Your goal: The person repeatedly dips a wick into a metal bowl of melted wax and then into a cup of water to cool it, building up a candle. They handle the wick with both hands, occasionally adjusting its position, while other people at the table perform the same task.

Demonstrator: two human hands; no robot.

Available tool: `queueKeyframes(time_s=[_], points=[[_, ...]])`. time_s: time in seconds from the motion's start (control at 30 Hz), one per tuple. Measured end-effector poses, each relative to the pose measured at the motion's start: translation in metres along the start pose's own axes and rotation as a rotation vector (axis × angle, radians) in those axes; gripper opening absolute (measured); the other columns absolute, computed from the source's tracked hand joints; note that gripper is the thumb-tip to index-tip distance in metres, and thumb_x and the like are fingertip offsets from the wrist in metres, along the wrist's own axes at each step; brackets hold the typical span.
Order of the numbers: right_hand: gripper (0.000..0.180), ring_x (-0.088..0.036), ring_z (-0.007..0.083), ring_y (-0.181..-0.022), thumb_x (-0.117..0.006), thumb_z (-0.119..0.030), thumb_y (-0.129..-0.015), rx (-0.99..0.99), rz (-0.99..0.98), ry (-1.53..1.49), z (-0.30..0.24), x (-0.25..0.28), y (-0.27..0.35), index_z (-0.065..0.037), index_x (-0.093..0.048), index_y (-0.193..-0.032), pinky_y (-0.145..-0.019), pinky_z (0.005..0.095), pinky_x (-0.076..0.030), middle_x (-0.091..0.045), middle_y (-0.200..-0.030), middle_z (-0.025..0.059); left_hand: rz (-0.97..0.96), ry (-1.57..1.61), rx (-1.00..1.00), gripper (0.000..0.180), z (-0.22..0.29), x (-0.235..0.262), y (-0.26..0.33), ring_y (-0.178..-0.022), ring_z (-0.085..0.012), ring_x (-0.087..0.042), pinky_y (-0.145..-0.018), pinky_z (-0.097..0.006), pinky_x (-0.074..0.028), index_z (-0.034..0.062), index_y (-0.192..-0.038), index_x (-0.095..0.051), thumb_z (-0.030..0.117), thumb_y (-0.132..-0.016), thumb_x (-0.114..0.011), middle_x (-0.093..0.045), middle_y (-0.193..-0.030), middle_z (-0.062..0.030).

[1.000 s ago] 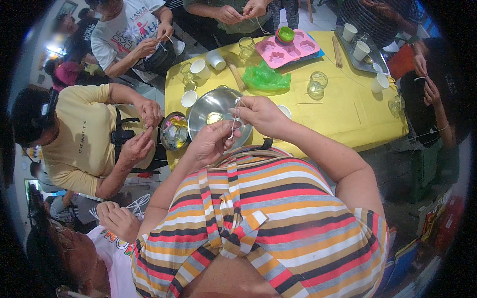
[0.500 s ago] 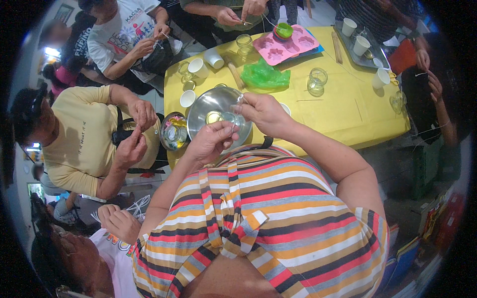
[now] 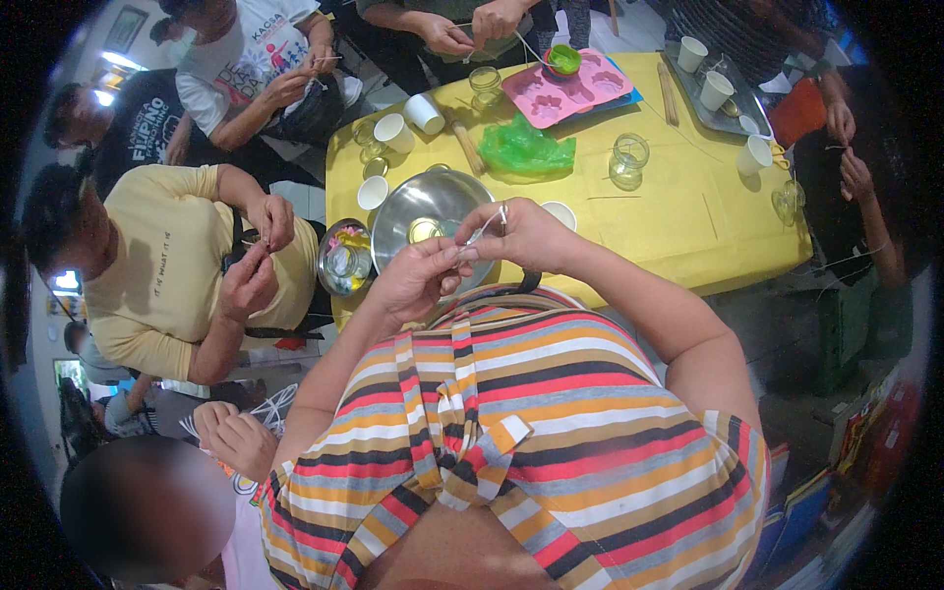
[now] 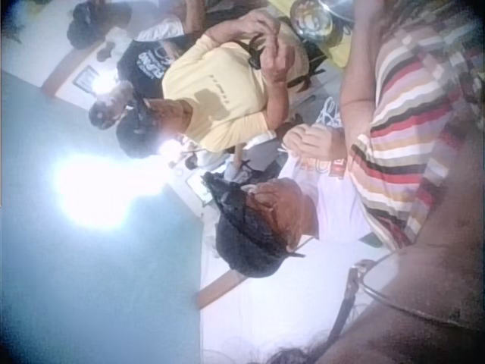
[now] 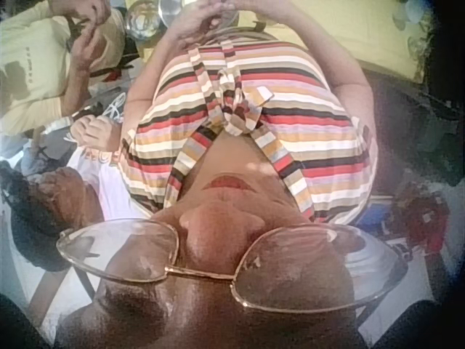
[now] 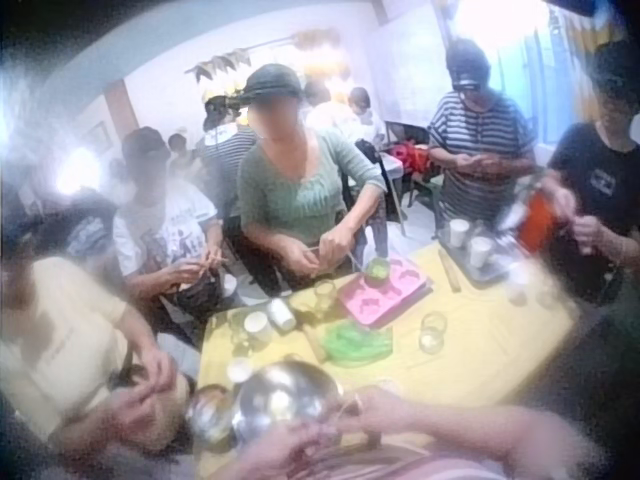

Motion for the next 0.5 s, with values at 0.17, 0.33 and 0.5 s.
queueKeyframes(time_s=[0.17, 0.33, 0.5], points=[[0.01, -0.054, 0.0084, -0.07, -0.062, -0.008, -0.076, 0.096, 0.056, 0.099, 0.001, -0.001, -0.001, -0.002, -0.061, -0.084, -0.066, 0.0235, -0.044, -0.061, -0.073, 0.0029, -0.03, 0.029, 0.03, 0.023, 0.002, -0.002, 0.004, -0.066, -0.007, -0.047, -0.058, -0.017, -0.04, -0.0023, -0.101, -0.054, 0.013, -0.083, -0.054, -0.057, -0.083, -0.0061], [0.008, -0.054, 0.0082, -0.069, -0.061, -0.007, -0.076, 0.059, 0.095, 0.072, 0.0, -0.001, -0.003, -0.002, -0.06, -0.083, -0.064, 0.0232, -0.043, -0.061, -0.071, 0.0034, -0.092, 0.047, 0.009, 0.032, 0.004, -0.003, 0.011, -0.078, -0.0099, -0.05, -0.071, -0.02, -0.042, -0.0035, -0.109, -0.05, 0.003, -0.078, -0.056, -0.055, -0.094, -0.0087], [0.008, -0.055, 0.0104, -0.067, -0.06, -0.007, -0.077, 0.156, 0.136, 0.17, -0.01, -0.004, -0.001, -0.002, -0.058, -0.082, -0.061, 0.0245, -0.044, -0.06, -0.07, 0.0059, -0.073, 0.008, -0.074, 0.038, 0.006, -0.006, 0.014, -0.09, -0.0131, -0.05, -0.08, -0.024, -0.041, -0.0026, -0.111, -0.049, -0.001, -0.074, -0.057, -0.053, -0.098, -0.008]])
Point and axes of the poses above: each hand's wrist, its own y-axis away from the middle knuckle, its own x-axis out of the back of the hand, z = x × y, the point moved 4 cm from there along -y, towards the middle knuckle
